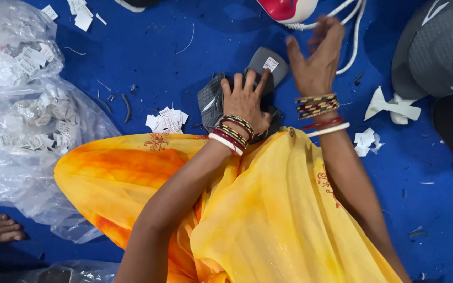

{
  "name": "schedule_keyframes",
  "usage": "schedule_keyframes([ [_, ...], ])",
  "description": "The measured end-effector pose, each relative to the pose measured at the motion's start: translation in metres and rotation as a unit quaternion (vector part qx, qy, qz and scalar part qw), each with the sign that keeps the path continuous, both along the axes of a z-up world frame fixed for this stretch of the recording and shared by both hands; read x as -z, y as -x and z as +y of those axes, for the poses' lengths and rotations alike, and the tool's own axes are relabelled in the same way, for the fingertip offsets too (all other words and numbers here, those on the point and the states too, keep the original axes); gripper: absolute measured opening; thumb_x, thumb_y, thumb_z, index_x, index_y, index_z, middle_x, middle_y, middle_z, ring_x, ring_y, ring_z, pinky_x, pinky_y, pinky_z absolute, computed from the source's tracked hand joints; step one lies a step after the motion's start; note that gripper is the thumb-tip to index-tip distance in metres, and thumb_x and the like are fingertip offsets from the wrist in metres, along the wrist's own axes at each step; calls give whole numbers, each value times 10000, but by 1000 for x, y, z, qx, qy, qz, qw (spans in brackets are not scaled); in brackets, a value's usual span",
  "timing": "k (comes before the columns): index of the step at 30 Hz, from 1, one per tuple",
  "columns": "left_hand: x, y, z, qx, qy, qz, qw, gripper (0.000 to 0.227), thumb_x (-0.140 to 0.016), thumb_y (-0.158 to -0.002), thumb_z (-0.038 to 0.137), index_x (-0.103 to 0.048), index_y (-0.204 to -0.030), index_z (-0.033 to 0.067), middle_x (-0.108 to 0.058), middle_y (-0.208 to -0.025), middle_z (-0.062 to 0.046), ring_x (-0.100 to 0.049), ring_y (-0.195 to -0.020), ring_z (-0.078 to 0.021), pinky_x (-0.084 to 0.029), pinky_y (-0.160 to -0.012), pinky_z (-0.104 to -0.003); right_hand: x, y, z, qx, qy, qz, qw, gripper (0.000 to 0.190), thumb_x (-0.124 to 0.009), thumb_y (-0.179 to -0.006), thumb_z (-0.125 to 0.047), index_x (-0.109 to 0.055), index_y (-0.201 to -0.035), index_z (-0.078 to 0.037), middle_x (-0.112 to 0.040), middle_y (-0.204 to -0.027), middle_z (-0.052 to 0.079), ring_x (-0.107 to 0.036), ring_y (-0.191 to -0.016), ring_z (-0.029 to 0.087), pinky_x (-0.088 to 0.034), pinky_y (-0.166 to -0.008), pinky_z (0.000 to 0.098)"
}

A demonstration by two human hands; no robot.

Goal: The person sits on a blue floor and uses a red and white electric iron to press small white labels onto the tongue of a gray shoe. They repeatedly pick up shoes, place a label on the tongue, and iron it in place before moving to the next shoe.

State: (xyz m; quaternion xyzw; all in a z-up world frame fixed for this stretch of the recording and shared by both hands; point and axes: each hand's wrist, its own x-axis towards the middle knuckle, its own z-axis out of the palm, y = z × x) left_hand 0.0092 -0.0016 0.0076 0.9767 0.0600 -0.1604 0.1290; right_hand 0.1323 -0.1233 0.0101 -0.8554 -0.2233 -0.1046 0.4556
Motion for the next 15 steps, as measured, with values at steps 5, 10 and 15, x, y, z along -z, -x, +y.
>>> schedule_keyframes([
  [5,-6,-7,-3,19,-29,53,998,1128,-740,-689,617,-205,-1600,222,-361,-1478,-108,-324,-1341,-347,-218,-1101,-636,7,-59,3,-74,122,-267,953,380,-831,-903,-213,-618,-1157,-29,-664,-1041,114,-650,-911,302,-505,-757,381],
  [10,-7,-7,-2,19,-23,84,996,1073,-709,-735,606,-206,-1607,234,-358,-1482,-89,-314,-1368,-335,-202,-1123,-650,-65,-48,5,-108,-71,234,964,418,-737,-984,-373,-676,-1224,-36,-697,-943,139,-716,-787,294,-592,-643,367],
  [15,-8,-6,2,21,-7,72,997,1071,-704,-724,594,-221,-1604,217,-368,-1470,-89,-315,-1367,-328,-201,-1122,-645,-50,-29,-14,-109,358,9,927,583,-787,-983,-573,-732,-1085,-1,-729,-871,241,-732,-776,389,-585,-693,467],
])
